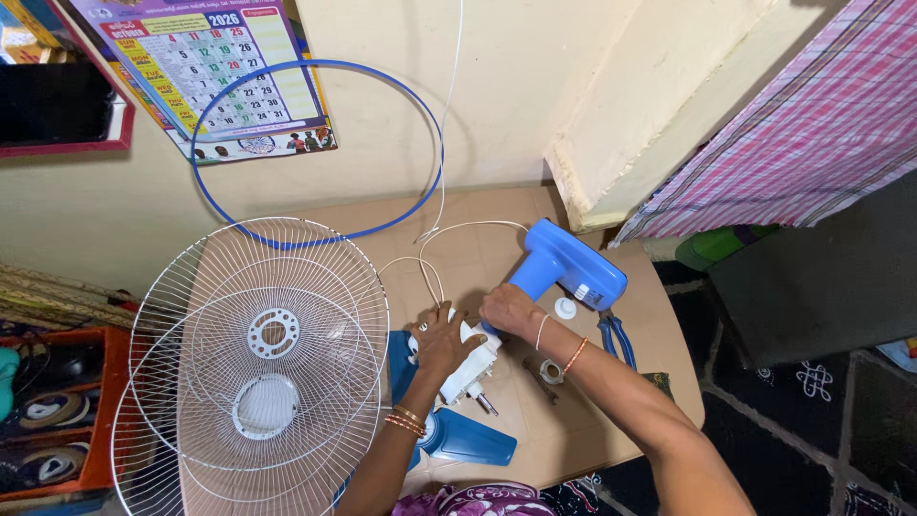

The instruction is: The person disassembles an electric fan on a table. Using a screwdriver and pliers, they remove screws from the motor housing, detach the motor from the stand, and separate the motor casing. The fan blades, cage, and stand remain on the table during the process.

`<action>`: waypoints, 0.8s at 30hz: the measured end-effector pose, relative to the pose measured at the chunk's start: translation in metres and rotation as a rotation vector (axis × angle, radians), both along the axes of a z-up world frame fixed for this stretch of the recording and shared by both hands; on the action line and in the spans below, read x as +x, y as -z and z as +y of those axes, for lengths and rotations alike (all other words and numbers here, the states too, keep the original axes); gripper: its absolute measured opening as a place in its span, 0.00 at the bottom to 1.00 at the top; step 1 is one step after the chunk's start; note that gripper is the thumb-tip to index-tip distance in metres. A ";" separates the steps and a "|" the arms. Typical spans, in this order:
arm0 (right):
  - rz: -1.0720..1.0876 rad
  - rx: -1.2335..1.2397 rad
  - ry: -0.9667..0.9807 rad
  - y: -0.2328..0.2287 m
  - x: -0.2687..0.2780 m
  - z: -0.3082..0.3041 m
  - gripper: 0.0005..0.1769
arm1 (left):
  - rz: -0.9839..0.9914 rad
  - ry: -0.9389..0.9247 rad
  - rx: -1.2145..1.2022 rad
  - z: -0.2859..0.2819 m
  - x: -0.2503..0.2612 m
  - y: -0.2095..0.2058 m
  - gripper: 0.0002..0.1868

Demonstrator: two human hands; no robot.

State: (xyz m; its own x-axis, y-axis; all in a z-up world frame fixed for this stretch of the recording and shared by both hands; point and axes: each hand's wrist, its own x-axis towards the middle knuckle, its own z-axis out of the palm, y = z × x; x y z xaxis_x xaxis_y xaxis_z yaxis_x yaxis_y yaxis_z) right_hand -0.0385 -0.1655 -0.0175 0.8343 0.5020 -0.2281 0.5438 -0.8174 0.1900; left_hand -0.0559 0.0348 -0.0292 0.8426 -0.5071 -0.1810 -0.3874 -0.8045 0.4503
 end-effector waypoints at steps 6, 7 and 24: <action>-0.023 0.074 0.092 0.006 0.004 0.001 0.11 | 0.023 -0.007 -0.012 -0.002 0.000 0.002 0.41; -0.032 0.109 0.110 0.006 0.004 0.001 0.12 | 0.031 -0.004 -0.001 -0.001 0.000 0.002 0.41; 0.015 1.233 1.348 -0.029 -0.170 0.007 0.20 | 0.028 -0.019 -0.018 0.001 -0.001 0.001 0.40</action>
